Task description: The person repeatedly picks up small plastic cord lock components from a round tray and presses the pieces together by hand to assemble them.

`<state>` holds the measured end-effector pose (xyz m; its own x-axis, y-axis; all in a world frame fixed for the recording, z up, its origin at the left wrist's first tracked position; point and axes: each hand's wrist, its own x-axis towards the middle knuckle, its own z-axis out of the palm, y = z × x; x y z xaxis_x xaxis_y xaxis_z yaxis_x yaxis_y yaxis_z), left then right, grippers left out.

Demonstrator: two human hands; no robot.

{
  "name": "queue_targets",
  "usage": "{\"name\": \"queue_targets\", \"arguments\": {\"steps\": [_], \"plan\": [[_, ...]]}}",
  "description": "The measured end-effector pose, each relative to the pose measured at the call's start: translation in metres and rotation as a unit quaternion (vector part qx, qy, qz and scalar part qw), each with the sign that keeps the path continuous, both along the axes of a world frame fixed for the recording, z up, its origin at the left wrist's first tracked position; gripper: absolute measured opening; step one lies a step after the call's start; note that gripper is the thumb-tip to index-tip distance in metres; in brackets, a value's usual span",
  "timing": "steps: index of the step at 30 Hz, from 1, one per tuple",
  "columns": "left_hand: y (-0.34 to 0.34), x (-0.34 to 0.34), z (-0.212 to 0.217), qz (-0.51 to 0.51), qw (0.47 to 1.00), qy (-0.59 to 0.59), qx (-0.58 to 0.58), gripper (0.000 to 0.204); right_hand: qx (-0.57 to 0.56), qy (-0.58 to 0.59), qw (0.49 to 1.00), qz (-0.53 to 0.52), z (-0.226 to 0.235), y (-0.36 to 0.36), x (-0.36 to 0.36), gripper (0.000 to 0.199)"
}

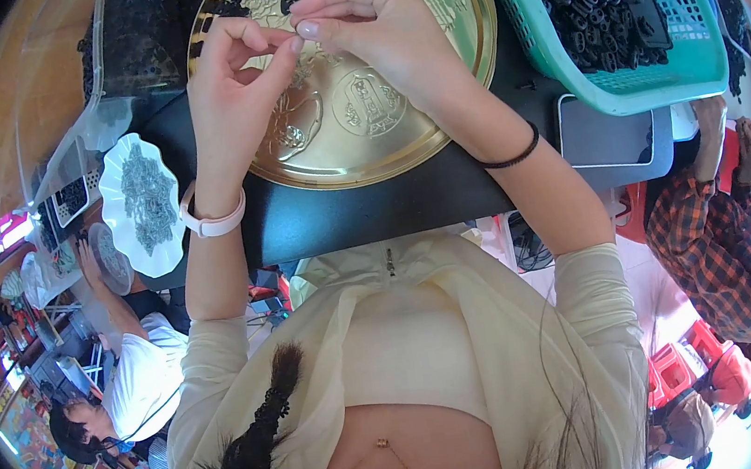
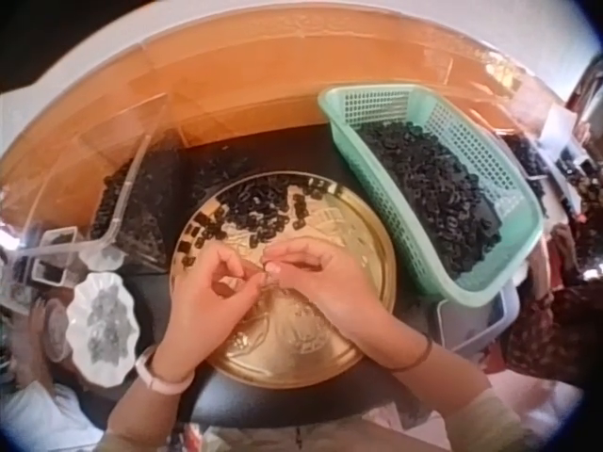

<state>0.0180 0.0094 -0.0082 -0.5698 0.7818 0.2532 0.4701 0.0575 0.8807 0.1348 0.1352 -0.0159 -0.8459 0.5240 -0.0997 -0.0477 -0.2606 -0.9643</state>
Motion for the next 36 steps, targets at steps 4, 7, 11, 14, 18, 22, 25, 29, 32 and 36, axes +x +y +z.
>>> {"name": "queue_targets", "arguments": {"steps": [4,7,11,14,18,22,25,29,32,36], "plan": [[0.0,0.001,-0.002,-0.009,0.996,-0.084,-0.041,0.022,0.075,0.014,0.997,0.01,-0.006,0.0,0.002,0.023],[0.001,0.001,-0.003,-0.017,0.996,-0.08,-0.038,0.022,0.095,-0.016,0.995,0.013,-0.007,0.002,0.003,0.023],[0.0,0.001,0.001,-0.034,0.993,-0.109,-0.012,0.021,0.074,0.0,0.996,0.039,-0.002,0.007,0.002,0.026],[0.002,0.001,0.0,-0.036,0.99,-0.135,-0.002,0.022,0.048,-0.028,0.997,0.054,0.004,0.014,0.006,0.029],[0.003,-0.001,-0.003,-0.046,0.993,-0.107,0.018,0.022,-0.006,-0.096,0.99,0.107,0.002,0.021,0.007,0.03],[0.007,-0.013,0.007,-0.006,0.997,-0.081,-0.014,0.02,-0.001,-0.07,0.995,0.067,-0.004,0.023,0.005,0.029],[0.021,-0.035,0.006,0.029,0.996,0.073,-0.047,0.019,-0.001,-0.074,0.997,0.019,-0.002,0.021,0.003,0.029],[0.057,-0.041,-0.002,0.0,0.951,0.308,-0.04,0.018,0.007,-0.079,0.997,-0.003,-0.006,0.022,0.002,0.026],[0.068,-0.043,-0.007,-0.012,0.927,0.368,-0.076,0.017,-0.001,-0.079,0.997,-0.011,-0.004,0.022,0.001,0.026],[0.063,-0.045,-0.002,0.001,0.943,0.322,-0.088,0.018,-0.03,-0.072,0.996,-0.033,-0.005,0.024,0.002,0.029]]}}
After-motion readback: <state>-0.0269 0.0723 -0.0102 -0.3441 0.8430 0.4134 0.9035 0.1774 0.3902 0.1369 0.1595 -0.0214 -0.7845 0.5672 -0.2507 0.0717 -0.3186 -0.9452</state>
